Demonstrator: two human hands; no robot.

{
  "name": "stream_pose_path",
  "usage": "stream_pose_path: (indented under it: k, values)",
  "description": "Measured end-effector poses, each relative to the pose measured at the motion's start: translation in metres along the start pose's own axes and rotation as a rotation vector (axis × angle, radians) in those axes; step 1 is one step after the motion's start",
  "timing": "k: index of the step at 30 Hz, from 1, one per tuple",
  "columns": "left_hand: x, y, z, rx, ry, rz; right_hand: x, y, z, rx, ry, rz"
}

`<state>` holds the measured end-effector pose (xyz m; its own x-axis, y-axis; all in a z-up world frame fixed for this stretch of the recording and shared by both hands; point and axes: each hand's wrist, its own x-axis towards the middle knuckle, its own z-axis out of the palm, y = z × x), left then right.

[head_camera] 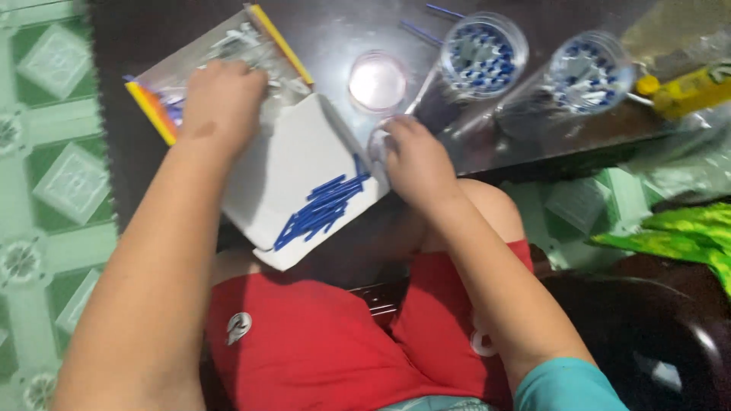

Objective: The person sits cross-legged and assembles blue pens by hand. They pick up blue barrels and white caps from a box, fit the caps onto the barrels, and place the completed pens into clear plastic containers on the table.

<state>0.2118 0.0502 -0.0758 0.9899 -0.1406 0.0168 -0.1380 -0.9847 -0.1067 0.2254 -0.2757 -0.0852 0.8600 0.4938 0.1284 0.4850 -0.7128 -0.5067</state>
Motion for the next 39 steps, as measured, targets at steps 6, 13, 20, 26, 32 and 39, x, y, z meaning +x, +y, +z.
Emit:
stream_pose_path:
  k: [6, 13, 20, 26, 32, 39]
  values:
    - [0.01, -0.007, 0.04, -0.036, 0.171, -0.052, -0.007, 0.009, -0.112, -0.097, 0.12, -0.135]
    - [-0.013, 0.049, 0.001, -0.163, 0.343, 0.0, 0.015, 0.117, -0.229, -1.023, -0.102, -0.016]
    - [-0.035, 0.142, -0.084, -0.489, 0.548, 0.261, 0.035, 0.145, -0.221, -1.148, -0.441, -0.06]
    - [-0.046, 0.176, -0.137, -0.586, 0.502, 0.293, 0.025, 0.146, -0.239, -1.287, -0.308, -0.084]
    - [-0.058, 0.187, -0.139, -0.6, 0.463, 0.273, 0.048, 0.127, -0.233, -1.268, -0.517, -0.047]
    - [-0.074, 0.211, -0.189, -0.484, 0.373, 0.154, -0.039, 0.034, -0.269, -0.896, 0.062, -0.362]
